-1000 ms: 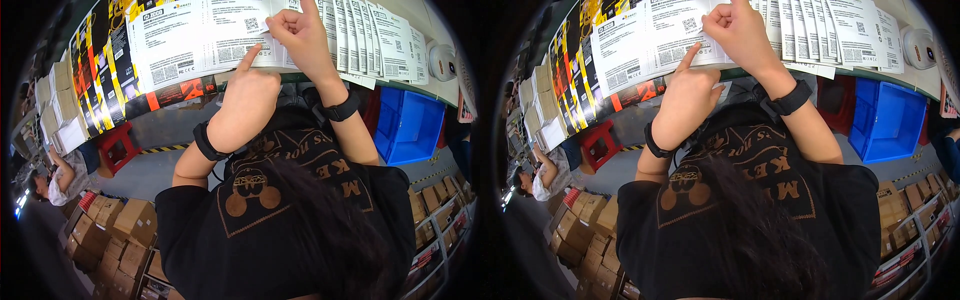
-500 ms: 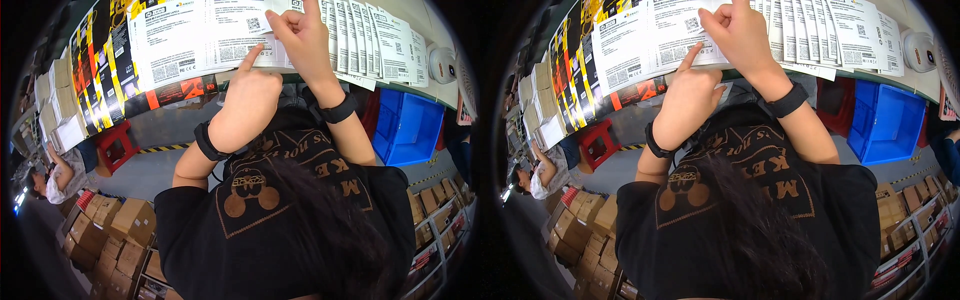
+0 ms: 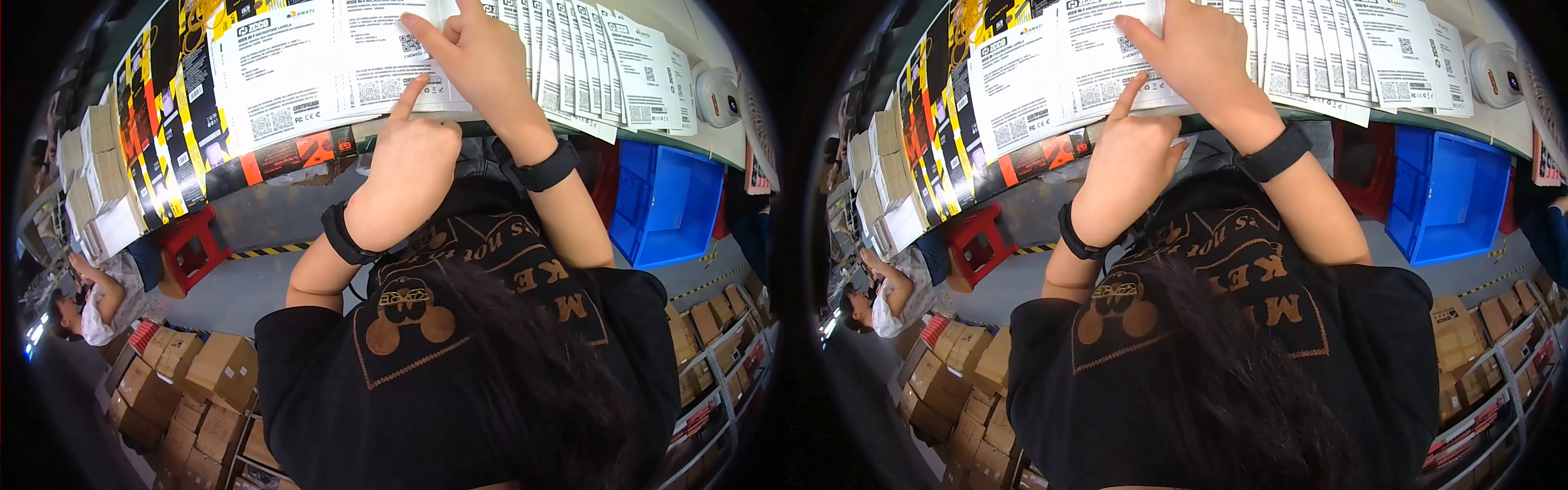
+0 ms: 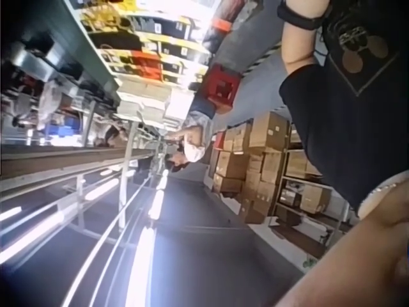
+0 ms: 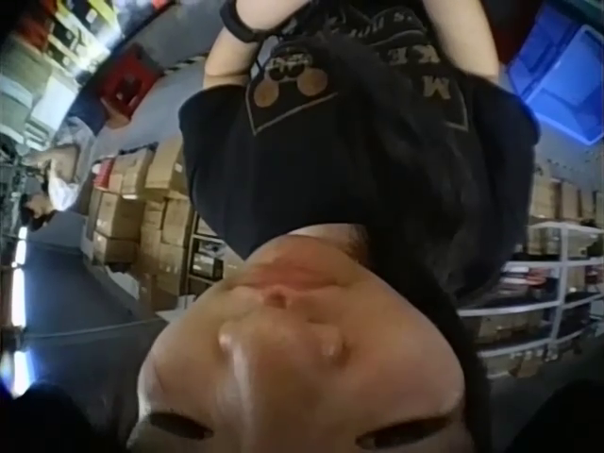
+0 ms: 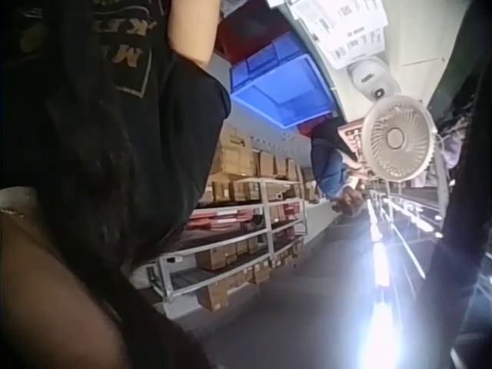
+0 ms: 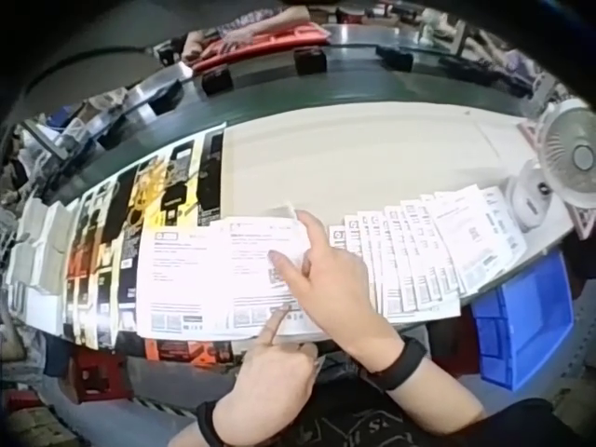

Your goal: The person peels stickers from a roll and applies them to the back of instruction manuals. After labeling each manual, the person stacks them together and moves the completed pile to the side.

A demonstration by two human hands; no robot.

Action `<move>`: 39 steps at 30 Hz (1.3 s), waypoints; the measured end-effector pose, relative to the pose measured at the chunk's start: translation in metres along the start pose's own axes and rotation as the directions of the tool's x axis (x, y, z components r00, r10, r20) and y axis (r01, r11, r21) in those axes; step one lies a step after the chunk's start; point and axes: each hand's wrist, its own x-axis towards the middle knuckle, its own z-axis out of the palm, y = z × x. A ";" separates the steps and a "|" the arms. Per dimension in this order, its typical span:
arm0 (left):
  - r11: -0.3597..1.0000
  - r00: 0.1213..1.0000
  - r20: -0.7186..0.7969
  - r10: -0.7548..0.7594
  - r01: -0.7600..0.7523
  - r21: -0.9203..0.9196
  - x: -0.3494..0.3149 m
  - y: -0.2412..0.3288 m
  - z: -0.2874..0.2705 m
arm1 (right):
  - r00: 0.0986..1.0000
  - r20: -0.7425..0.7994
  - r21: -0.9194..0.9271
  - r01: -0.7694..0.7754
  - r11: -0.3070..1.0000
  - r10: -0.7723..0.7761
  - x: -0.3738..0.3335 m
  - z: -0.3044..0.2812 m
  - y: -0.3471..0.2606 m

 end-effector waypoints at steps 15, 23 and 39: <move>1.000 1.000 0.000 -0.005 0.005 -0.023 0.000 0.000 -0.002 | 0.946 -0.133 0.744 0.292 0.601 -0.295 0.000 0.019 0.032; 0.999 1.000 0.013 -0.015 0.015 -0.031 0.000 0.000 -0.003 | 0.996 0.078 0.782 -0.040 0.622 -0.035 -0.008 0.011 0.028; 0.998 0.999 0.029 -0.033 0.035 -0.054 -0.002 0.000 -0.009 | 0.990 0.122 0.851 -0.071 0.521 -0.065 -0.009 0.009 0.029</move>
